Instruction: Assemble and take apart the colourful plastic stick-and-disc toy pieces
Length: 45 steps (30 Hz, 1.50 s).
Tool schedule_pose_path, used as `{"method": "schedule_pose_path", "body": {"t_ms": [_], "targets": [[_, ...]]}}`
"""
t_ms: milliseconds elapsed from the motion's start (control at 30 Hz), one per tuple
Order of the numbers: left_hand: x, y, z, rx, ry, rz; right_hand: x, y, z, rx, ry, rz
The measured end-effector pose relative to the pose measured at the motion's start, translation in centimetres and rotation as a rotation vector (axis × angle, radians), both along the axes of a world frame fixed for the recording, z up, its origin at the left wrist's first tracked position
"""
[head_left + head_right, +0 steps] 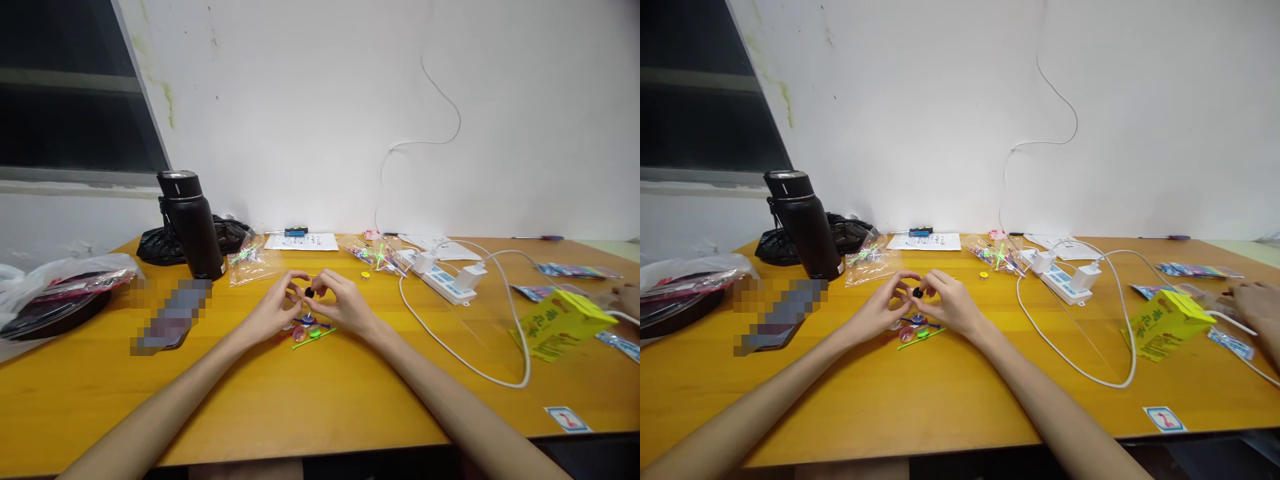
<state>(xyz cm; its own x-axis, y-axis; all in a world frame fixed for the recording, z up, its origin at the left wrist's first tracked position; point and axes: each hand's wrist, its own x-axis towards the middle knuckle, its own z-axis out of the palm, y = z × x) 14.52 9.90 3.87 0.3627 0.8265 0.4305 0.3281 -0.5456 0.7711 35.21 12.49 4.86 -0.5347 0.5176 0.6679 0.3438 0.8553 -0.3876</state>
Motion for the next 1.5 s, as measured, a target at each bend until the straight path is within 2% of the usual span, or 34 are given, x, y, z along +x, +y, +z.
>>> {"method": "schedule_pose_path", "body": {"t_ms": [133, 300, 467, 600, 667, 800, 867, 1000, 1267, 1400, 1500], "targets": [[-0.6, 0.6, -0.5, -0.003, 0.07, 0.054, 0.6, 0.4, 0.6, 0.024, 0.078, -0.088], [-1.1, 0.9, -0.6, 0.018, 0.186, 0.05, 1.4, 1.0, 0.9, 0.073, 0.14, -0.186], [-1.1, 1.0, -0.9, 0.034, 0.225, 0.053, 1.8, 1.6, 0.8, 0.137, 0.133, -0.218], [-1.1, 1.1, -1.2, 0.023, 0.239, 0.041, 3.5, 3.2, 0.4, 0.17, 0.067, -0.271], [-1.1, 1.1, -1.2, 0.017, 0.25, 0.034, 5.0, 4.6, -0.2, 0.159, 0.061, -0.382], [-1.1, 0.8, -0.9, -0.001, 0.257, 0.012, 8.4, 7.4, -2.1, 0.075, 0.15, -0.726], [-1.0, 0.7, -0.7, -0.005, 0.259, 0.006, 9.5, 8.5, -3.1, 0.012, 0.179, -0.819], [-0.7, 0.6, -0.5, -0.017, 0.249, -0.003, 10.0, 9.2, -4.2, -0.024, 0.181, -0.795], [-0.6, 0.5, -0.7, -0.014, 0.254, 0.0, 8.8, 8.5, -3.7, -0.008, 0.033, -0.575], [-0.5, 0.4, -0.5, -0.015, 0.255, -0.013, 8.6, 8.4, -3.8, -0.02, -0.066, -0.541], [-0.5, 0.1, 0.0, -0.011, 0.24, -0.086, 8.6, 8.6, -4.0, -0.035, -0.108, -0.548]]}}
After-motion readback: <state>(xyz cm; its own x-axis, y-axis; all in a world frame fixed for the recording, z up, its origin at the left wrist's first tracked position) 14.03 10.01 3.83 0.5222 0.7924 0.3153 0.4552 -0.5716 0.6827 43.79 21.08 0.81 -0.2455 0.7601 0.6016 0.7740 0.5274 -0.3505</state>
